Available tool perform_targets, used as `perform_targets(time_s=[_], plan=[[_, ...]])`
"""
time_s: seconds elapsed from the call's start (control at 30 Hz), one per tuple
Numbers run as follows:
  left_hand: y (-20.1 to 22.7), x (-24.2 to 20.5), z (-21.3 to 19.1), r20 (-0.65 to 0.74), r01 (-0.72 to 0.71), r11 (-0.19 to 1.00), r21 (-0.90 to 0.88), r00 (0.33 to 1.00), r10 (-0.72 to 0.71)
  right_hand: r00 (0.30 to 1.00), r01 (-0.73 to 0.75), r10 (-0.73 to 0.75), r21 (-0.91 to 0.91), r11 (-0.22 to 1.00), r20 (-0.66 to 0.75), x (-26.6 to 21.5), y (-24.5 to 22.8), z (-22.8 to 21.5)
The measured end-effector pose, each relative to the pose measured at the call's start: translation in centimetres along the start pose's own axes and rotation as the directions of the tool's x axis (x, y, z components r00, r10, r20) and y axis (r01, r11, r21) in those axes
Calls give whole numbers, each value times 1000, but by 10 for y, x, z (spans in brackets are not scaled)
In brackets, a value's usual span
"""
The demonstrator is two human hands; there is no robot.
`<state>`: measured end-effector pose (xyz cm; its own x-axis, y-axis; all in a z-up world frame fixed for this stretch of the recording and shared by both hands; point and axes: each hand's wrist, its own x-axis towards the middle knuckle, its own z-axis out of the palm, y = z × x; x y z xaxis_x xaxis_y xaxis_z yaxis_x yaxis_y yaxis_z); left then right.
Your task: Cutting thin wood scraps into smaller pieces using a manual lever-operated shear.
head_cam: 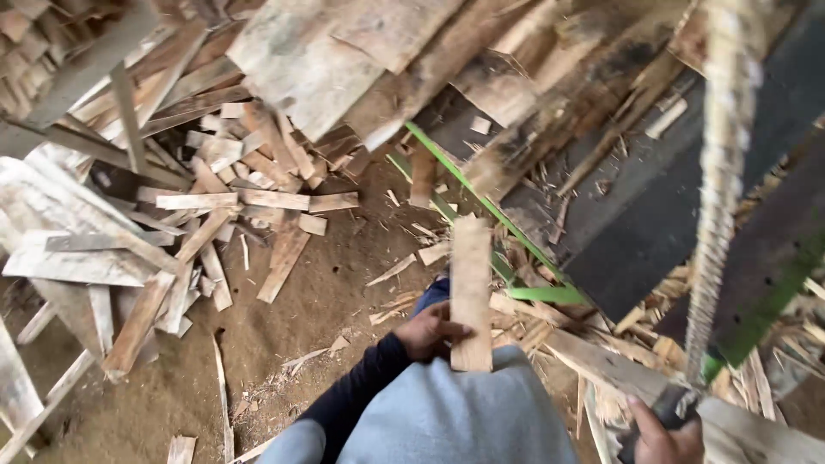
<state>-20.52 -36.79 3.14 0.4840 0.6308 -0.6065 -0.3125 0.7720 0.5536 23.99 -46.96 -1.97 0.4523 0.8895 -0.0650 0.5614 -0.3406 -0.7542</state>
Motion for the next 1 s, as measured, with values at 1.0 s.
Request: perform_targets(time_s=[1.0], plan=[[238, 314, 13, -42, 240, -264, 934, 809, 586, 951, -101, 120, 81, 992, -285, -1, 150, 61]])
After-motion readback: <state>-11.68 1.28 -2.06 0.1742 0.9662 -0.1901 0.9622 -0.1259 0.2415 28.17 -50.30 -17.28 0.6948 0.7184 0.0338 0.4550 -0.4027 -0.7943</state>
